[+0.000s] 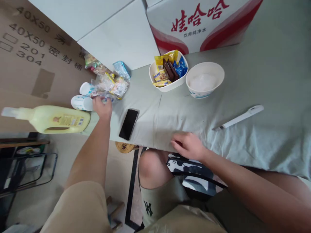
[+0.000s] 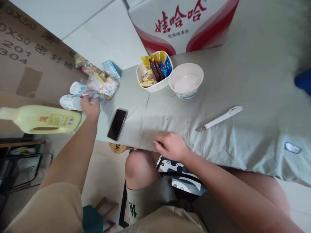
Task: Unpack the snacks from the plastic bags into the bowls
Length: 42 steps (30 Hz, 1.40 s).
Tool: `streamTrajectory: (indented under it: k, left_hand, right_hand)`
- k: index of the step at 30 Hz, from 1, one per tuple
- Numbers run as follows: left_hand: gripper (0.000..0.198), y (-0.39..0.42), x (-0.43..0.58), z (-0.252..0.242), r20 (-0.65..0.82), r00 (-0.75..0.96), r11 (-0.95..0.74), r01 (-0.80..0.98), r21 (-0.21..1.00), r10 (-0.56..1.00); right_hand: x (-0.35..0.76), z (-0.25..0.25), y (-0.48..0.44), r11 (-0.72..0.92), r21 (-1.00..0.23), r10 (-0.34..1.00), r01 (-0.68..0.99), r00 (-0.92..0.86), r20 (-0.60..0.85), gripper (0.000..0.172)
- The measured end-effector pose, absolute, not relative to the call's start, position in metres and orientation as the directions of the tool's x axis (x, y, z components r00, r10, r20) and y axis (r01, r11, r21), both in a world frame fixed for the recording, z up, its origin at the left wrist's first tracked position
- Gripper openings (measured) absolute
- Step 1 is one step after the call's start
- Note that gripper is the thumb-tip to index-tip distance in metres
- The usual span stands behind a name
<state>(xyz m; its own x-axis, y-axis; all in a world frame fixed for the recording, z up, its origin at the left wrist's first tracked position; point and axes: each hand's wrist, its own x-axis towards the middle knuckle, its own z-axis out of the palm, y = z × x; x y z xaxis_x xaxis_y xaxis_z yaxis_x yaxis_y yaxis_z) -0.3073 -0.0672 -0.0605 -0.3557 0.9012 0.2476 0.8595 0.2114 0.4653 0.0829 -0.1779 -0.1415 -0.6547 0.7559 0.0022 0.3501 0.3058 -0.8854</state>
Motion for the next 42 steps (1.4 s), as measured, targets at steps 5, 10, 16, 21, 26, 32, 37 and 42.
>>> streamTrajectory:
  k: [5,10,16,21,26,32,37,42]
  left_hand:
    - [0.028,-0.008,-0.295,-0.081,0.281,-0.380,0.289,0.904,0.315,0.881]
    - [0.042,0.025,-0.286,-0.093,0.144,-0.384,0.363,0.920,0.149,0.912]
    - [0.033,0.003,-0.264,-0.084,0.165,-0.238,0.239,0.971,0.015,0.957]
    - [0.045,-0.015,-0.236,-0.072,0.192,-0.291,0.224,0.924,0.311,0.937]
    - [0.061,-0.050,-0.159,-0.070,0.010,-0.275,0.128,0.480,0.868,0.961]
    - [0.076,-0.106,-0.032,-0.092,-0.236,0.209,0.242,-0.003,0.970,0.949]
    - [0.068,-0.108,0.018,-0.122,-0.338,0.326,0.407,-0.171,0.897,0.883]
    - [0.075,-0.100,0.019,-0.128,-0.347,0.387,0.473,-0.303,0.827,0.854]
  right_hand:
    - [0.092,-0.142,-0.178,0.336,-0.896,0.734,0.290,-0.676,0.056,0.033]
    - [0.090,-0.139,-0.176,0.256,-0.927,0.766,0.276,-0.642,0.020,0.035]
    - [0.088,-0.140,-0.176,0.263,-0.919,0.757,0.293,-0.653,0.008,0.033]
    - [0.087,-0.138,-0.172,0.255,-0.929,0.752,0.267,-0.659,0.016,0.030]
    - [0.100,-0.123,-0.159,0.276,-0.955,0.811,0.113,-0.560,0.168,0.024]
    - [0.138,-0.109,-0.147,0.225,-0.961,0.958,0.164,-0.220,0.187,0.019]
    - [0.185,-0.110,-0.144,0.164,-0.931,0.986,0.327,-0.065,0.151,0.016]
    - [0.238,-0.133,-0.132,0.154,-0.740,0.985,0.655,-0.044,0.167,0.028]
